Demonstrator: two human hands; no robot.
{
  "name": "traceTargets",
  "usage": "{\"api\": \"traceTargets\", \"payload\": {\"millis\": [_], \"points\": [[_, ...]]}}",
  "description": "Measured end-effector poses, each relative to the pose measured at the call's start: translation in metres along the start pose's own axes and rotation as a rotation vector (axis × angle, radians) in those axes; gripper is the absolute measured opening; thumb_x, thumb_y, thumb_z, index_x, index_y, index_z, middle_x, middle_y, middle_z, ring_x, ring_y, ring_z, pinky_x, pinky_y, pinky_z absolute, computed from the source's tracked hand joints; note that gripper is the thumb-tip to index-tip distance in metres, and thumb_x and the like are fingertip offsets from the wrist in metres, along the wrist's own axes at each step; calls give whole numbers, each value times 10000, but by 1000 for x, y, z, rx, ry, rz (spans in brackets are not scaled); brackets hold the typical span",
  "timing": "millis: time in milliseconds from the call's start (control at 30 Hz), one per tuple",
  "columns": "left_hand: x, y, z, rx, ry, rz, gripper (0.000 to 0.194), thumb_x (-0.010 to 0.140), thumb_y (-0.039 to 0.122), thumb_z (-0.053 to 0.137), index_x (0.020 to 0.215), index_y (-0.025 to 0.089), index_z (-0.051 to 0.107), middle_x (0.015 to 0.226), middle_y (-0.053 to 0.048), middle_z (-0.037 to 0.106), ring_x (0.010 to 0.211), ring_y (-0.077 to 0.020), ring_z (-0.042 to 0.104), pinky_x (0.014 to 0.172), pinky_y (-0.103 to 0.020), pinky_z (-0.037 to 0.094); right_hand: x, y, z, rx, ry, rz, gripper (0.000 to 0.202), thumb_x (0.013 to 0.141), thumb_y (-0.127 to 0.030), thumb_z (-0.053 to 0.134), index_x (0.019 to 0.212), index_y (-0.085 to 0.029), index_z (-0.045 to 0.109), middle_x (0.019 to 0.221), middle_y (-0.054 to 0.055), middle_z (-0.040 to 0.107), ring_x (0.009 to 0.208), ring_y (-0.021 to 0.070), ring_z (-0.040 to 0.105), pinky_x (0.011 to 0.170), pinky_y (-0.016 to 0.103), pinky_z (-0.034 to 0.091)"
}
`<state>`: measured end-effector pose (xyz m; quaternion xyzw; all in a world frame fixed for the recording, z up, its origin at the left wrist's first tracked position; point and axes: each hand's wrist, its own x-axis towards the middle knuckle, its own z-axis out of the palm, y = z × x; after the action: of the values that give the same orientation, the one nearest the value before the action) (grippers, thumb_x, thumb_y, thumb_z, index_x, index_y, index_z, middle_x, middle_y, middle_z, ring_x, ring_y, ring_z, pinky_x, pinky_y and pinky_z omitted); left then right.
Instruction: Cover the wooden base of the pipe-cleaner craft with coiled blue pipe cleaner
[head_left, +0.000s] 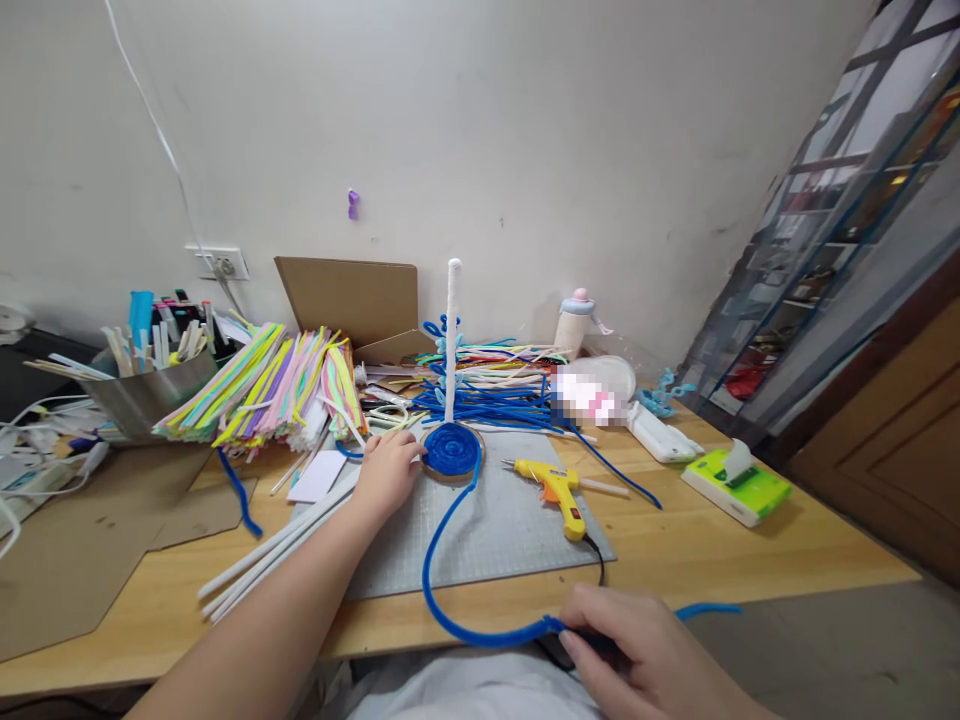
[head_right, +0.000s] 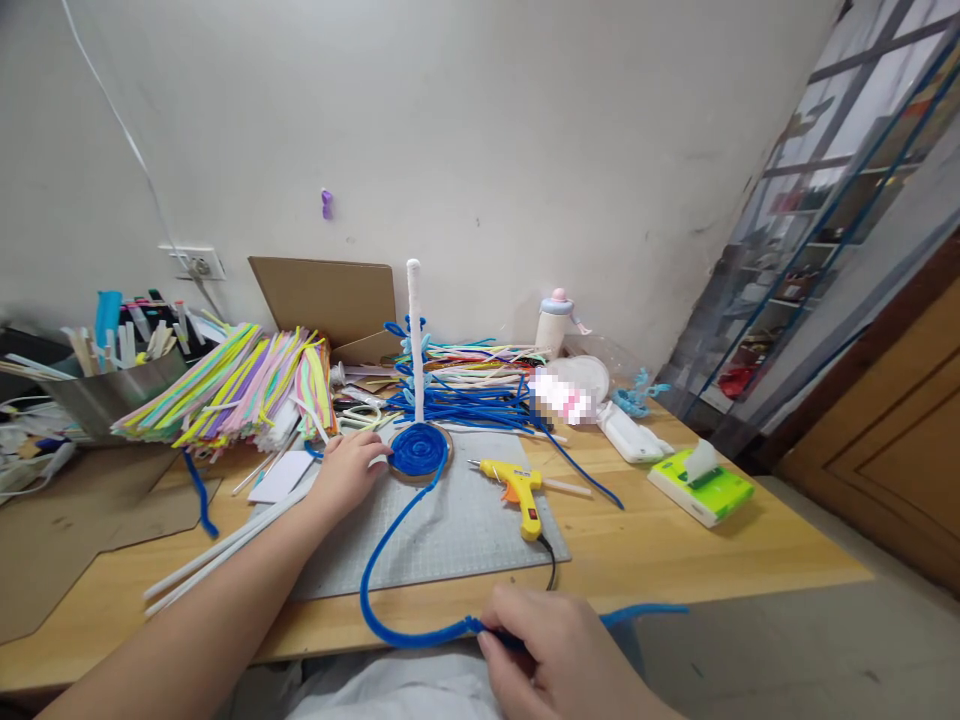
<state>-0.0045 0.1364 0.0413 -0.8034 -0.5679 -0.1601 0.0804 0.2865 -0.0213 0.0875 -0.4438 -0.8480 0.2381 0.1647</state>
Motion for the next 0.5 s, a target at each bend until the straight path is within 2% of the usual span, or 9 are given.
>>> {"api": "traceTargets", "payload": {"millis": [200,500], "points": [[33,-20,-9,-67,-155,217,79,786,240,628,790,262,703,942,-9,662,999,-208,516,859,-345,271,-1,1,2,21,-18,18,198,893,-261,392,757,-203,524,693,-5,596,628,115,533,563,217,328],[72,-35,-8,-127,-361,386,12,716,276,715,720,282,725,881,22,667,933,-190,549,793,-296,279,-1,0,0,28,-46,25,197,883,-273,402,737,-202,513,670,-8,585,601,110,512,542,215,312]]}}
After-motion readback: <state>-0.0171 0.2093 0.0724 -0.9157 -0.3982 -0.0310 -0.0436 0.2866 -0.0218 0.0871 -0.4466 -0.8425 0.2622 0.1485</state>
